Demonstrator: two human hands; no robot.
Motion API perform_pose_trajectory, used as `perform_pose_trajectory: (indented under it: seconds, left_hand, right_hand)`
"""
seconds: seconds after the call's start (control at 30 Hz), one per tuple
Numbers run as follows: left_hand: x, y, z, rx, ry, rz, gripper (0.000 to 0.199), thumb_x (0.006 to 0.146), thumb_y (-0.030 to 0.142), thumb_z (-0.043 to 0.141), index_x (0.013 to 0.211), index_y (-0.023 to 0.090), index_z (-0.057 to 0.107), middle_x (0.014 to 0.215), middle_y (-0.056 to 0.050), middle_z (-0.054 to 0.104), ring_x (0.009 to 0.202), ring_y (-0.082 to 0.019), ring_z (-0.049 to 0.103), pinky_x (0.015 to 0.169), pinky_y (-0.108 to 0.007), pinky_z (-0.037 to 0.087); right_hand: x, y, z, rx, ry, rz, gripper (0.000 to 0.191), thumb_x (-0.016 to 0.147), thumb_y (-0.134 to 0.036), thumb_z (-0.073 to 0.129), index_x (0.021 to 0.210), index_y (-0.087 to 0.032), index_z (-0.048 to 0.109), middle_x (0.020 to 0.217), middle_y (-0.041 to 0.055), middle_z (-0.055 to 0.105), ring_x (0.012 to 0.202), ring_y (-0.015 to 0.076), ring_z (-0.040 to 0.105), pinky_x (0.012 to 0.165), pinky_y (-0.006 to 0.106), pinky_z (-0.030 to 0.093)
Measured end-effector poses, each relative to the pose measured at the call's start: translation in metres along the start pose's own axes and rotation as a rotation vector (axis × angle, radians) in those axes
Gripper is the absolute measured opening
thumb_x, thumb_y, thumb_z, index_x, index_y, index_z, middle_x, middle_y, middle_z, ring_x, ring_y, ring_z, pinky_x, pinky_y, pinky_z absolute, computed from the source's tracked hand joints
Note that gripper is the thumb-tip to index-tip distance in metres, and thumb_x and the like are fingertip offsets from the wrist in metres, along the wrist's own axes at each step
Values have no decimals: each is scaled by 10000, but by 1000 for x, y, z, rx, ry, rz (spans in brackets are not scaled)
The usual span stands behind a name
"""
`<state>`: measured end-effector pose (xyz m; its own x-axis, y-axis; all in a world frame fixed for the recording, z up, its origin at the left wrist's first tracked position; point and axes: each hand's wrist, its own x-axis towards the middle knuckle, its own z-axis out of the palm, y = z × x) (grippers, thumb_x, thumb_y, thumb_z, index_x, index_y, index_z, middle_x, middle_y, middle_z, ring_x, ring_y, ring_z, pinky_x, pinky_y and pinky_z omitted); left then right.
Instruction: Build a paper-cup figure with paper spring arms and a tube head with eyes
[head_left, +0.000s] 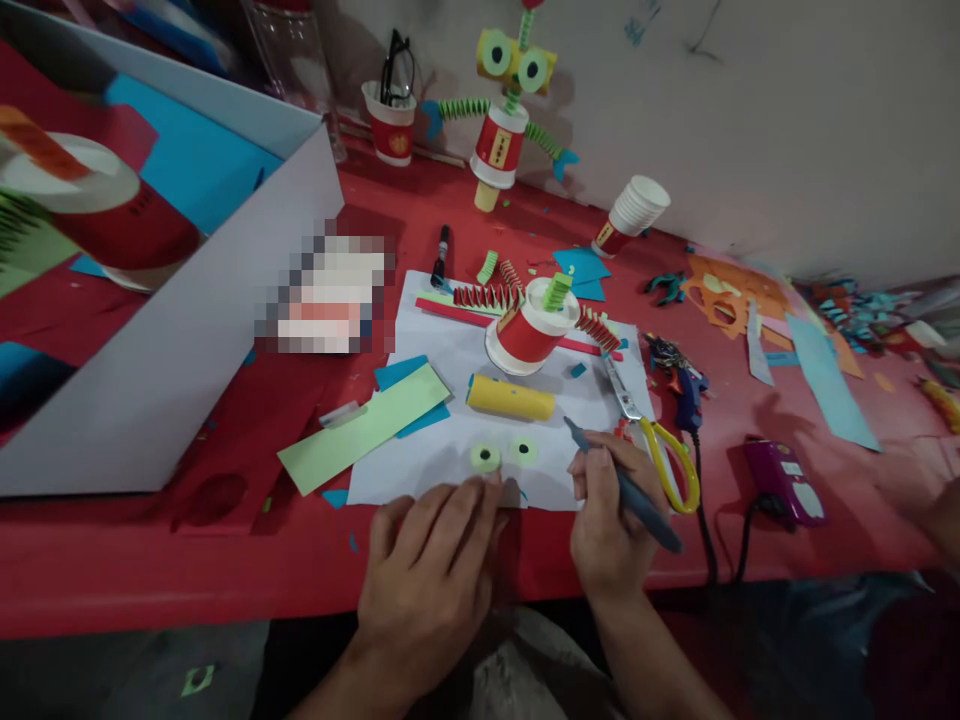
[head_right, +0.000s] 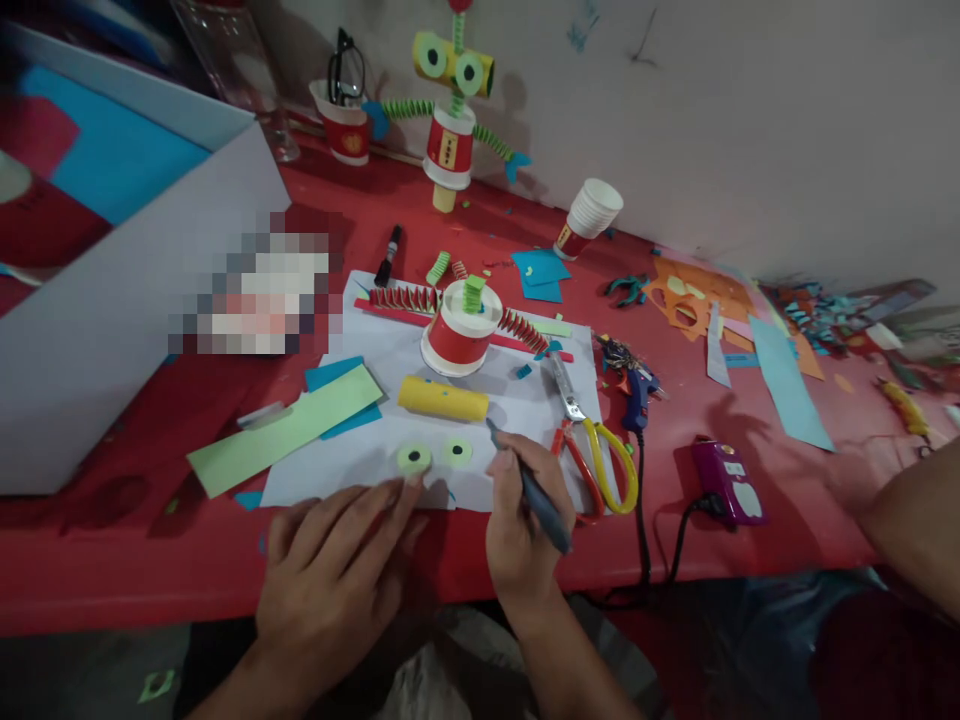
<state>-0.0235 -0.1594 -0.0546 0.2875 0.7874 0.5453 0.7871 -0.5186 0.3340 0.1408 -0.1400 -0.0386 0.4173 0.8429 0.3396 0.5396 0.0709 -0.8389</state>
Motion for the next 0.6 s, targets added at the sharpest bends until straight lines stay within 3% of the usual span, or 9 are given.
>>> perform_pose_trajectory:
  seconds: [0.13, 0.27, 0.43, 0.6]
  left_hand:
    - [-10, -5, 0, -59, 91, 180, 285, 814, 95, 691, 1095, 143, 695, 856, -32, 779, 802, -189, 671, 770, -352, 439]
    - [-7, -3, 0, 24, 81, 150, 314, 826, 95, 672, 1136, 149, 675, 864, -38, 776, 763, -193, 672, 728, -353, 436]
    - [-1, 2, -6, -2, 110, 127, 199, 849, 115, 676, 1034, 184, 699, 864, -29, 771, 766, -188, 652, 712, -343, 423]
    - [7, 2, -10, 114, -72, 64, 203, 919, 272, 627, 1081, 199, 727, 1047, -56, 769, 914, -256, 641, 780, -409, 402]
  right_hand:
    - [20, 9, -23, -302, -243, -274, 144, 963, -264, 587, 1042, -232, 703, 944, 56, 734, 884, 224, 659, 819, 384, 521]
    - [38, 22, -41, -590, -349, -480, 226, 987, -263, 541, 1135, -199, 699, 955, 88, 745, 916, 274, 614, 867, 444, 485]
    - [54, 29, -49, -772, -439, -539, 345, 959, -126, 472, 1240, -150, 671, 1039, 121, 729, 975, 313, 551, 885, 450, 467]
    - [67, 33, -47, -848, -556, -497, 555, 859, 18, 417, 1359, -141, 597, 1166, 120, 700, 1076, 312, 517, 928, 443, 453]
